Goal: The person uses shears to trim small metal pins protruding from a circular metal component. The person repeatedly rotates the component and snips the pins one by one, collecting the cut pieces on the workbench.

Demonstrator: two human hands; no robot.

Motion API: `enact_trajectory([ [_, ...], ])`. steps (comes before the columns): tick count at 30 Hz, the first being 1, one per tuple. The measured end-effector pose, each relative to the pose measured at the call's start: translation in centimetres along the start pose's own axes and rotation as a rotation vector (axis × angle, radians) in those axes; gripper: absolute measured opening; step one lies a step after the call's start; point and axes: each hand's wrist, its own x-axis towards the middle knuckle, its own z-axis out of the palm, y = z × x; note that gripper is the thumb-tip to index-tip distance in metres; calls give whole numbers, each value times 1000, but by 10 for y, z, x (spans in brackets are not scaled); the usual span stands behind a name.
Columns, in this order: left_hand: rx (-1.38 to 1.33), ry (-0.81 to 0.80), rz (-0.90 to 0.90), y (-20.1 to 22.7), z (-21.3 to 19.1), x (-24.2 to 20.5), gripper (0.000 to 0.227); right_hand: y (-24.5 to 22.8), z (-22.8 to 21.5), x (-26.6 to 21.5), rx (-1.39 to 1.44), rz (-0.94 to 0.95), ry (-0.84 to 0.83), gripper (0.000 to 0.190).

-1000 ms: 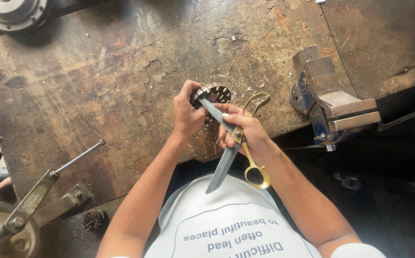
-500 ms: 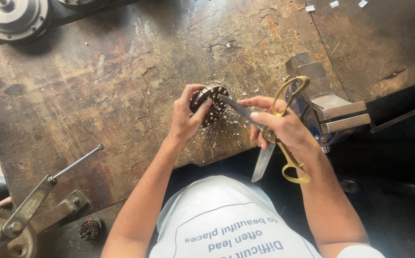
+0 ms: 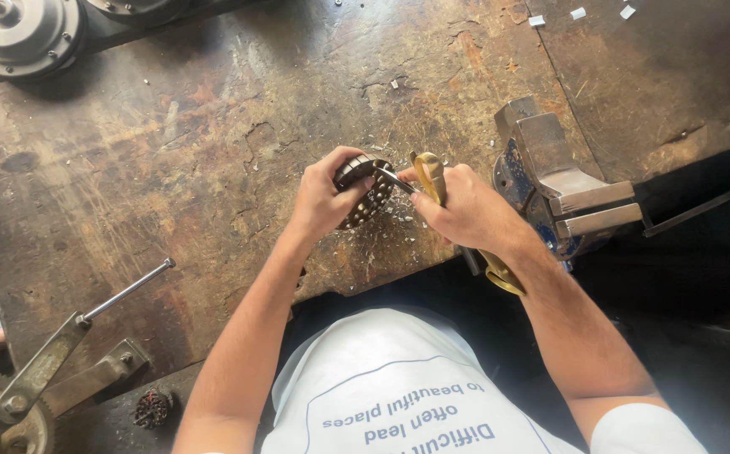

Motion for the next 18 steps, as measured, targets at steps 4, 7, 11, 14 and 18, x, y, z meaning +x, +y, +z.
enact_trajectory([
  [4, 190, -296, -100, 5, -20, 18, 33, -3, -3, -2, -154, 43, -27, 41],
  [7, 233, -335, -108, 11, -23, 22, 36, -1, 1, -2, -257, 18, -1, 32],
  [11, 232, -320, -19, 18, -20, 24, 48, -2, 5, 7, -370, -136, 70, 27],
  [14, 239, -334, -47, 21, -20, 27, 48, -7, 6, 15, -471, -165, 20, 28],
  [18, 204, -336, -14, 20, -23, 30, 47, -15, -1, 21, -503, -90, -105, 43],
])
